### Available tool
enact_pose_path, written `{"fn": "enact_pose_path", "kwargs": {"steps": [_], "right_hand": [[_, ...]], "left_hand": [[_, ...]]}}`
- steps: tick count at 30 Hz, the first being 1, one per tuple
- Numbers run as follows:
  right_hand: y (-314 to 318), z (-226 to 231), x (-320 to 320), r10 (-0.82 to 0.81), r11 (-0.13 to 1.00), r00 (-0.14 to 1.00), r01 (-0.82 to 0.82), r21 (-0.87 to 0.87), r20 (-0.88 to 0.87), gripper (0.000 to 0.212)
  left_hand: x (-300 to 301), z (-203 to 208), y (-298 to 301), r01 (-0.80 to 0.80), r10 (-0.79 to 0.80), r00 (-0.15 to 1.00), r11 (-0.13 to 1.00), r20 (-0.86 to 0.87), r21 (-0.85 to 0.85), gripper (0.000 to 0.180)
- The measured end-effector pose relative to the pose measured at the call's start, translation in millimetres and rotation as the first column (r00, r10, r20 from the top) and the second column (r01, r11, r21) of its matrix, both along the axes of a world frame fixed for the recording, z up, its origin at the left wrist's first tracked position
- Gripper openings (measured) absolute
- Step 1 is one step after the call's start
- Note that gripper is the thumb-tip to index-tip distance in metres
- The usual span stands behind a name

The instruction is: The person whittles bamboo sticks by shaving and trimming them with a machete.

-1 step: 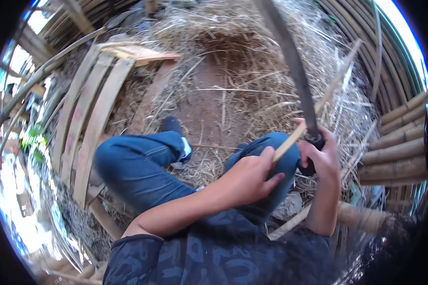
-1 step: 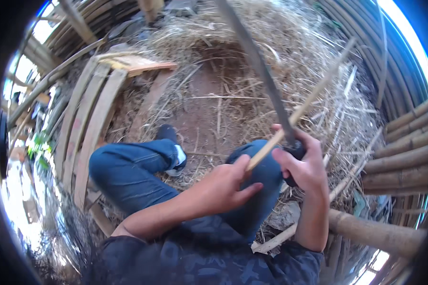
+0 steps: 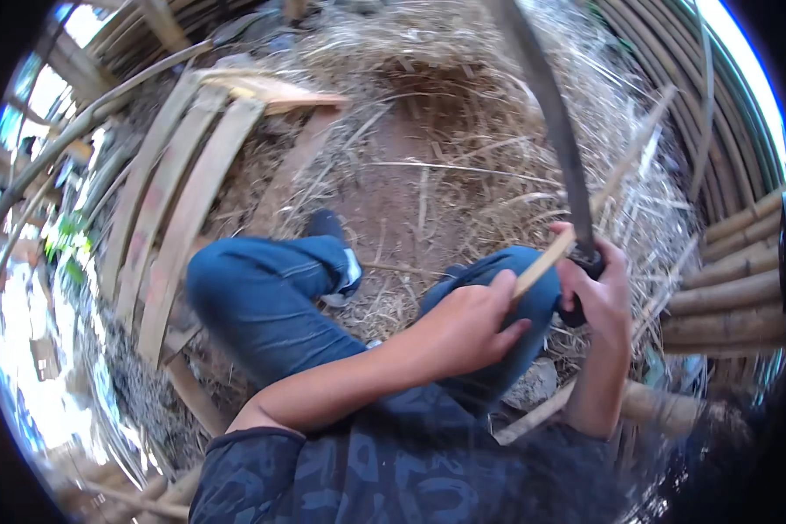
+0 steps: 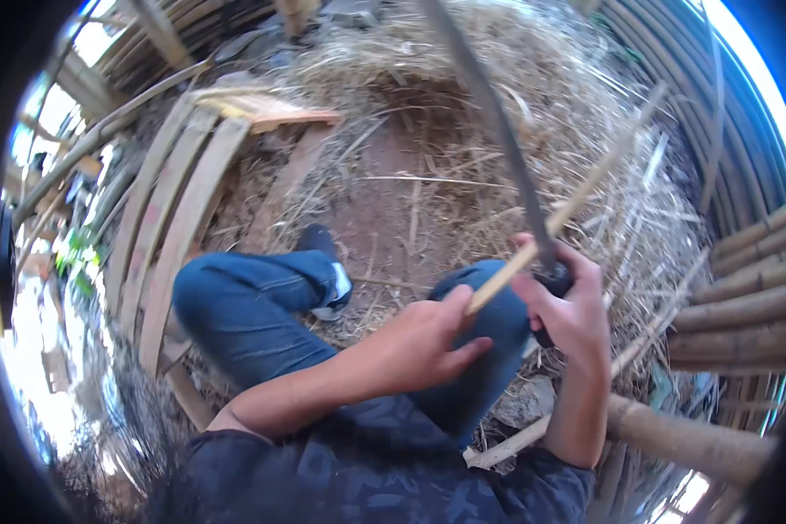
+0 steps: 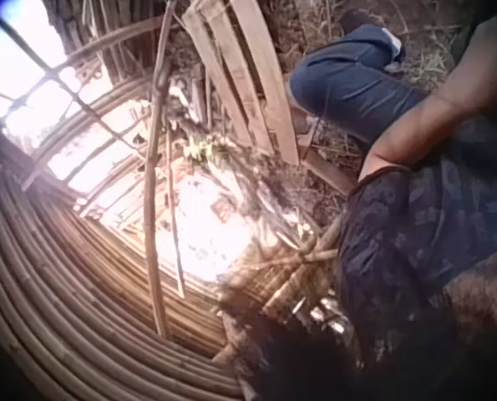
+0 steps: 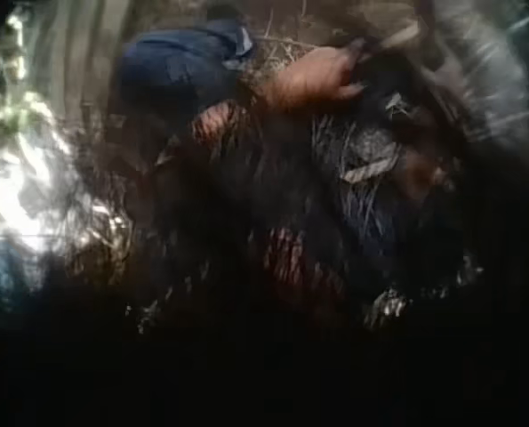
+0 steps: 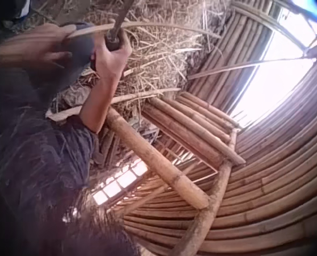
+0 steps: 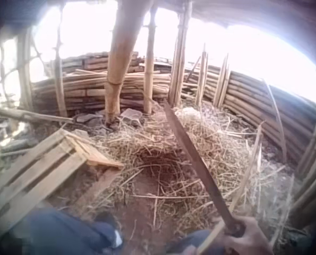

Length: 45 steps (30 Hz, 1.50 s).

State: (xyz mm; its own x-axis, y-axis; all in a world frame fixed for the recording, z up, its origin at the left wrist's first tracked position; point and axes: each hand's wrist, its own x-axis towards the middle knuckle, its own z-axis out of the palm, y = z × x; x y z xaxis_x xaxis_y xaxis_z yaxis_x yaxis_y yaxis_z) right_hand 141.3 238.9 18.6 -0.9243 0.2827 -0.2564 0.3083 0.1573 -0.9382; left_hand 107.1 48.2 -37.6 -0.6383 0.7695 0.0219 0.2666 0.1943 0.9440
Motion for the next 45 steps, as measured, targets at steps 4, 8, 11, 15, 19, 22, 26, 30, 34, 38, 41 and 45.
{"fn": "enact_pose_path", "kwargs": {"steps": [4,8,11,15,19,22,26,30,34,38,41,45], "right_hand": [[-12,-11,9,-0.021,0.977,1.000,0.022,0.213,-0.009,0.034],[-19,-21,17,-0.026,0.939,0.999,0.039,0.343,-0.041,0.039],[-30,-24,22,-0.053,0.912,0.998,0.067,0.405,-0.046,0.043],[-31,-22,25,-0.079,0.803,0.994,0.108,0.586,-0.074,0.036],[-48,-18,20,-0.082,0.694,0.994,0.113,0.711,-0.078,0.030],[-58,-20,17,-0.087,0.608,0.996,0.040,0.793,0.016,0.029],[-71,-22,19,-0.168,0.410,0.981,-0.019,0.912,0.096,0.033],[-78,-23,18,-0.176,0.315,0.976,-0.067,0.947,0.128,0.035],[-81,-20,16,-0.190,0.340,0.970,-0.083,0.937,0.155,0.035],[-75,-22,18,-0.190,0.316,0.970,-0.084,0.945,0.150,0.037],[-73,-22,16,-0.185,0.355,0.970,-0.083,0.931,0.157,0.037],[-76,-22,16,-0.175,0.330,0.970,-0.103,0.938,0.168,0.038]], "left_hand": [[16,-12,-11,-0.028,0.023,0.997,0.997,-0.069,-0.074,0.044],[39,-14,-25,-0.011,0.006,0.999,0.991,-0.038,-0.136,0.049],[57,-13,-50,-0.142,0.155,0.939,0.988,-0.307,0.063,0.057],[33,19,-175,-0.379,0.496,0.682,0.868,-0.538,0.320,0.051],[26,-112,-343,-0.962,0.986,0.162,0.166,-0.038,0.216,0.010],[86,-271,-443,-0.915,0.906,0.253,0.111,-0.340,-0.387,0.020],[165,-374,-461,-0.693,0.900,0.419,0.228,-0.124,-0.684,0.045],[168,-376,-443,-0.521,0.881,0.388,-0.033,-0.271,-0.853,0.087],[154,-382,-468,-0.460,0.839,0.421,-0.130,-0.345,-0.878,0.091],[131,-359,-450,-0.342,0.848,0.450,-0.126,-0.281,-0.931,0.090],[126,-370,-456,-0.359,0.837,0.451,-0.146,-0.309,-0.922,0.085],[118,-356,-455,-0.307,0.831,0.487,-0.124,-0.268,-0.944,0.080]]}}
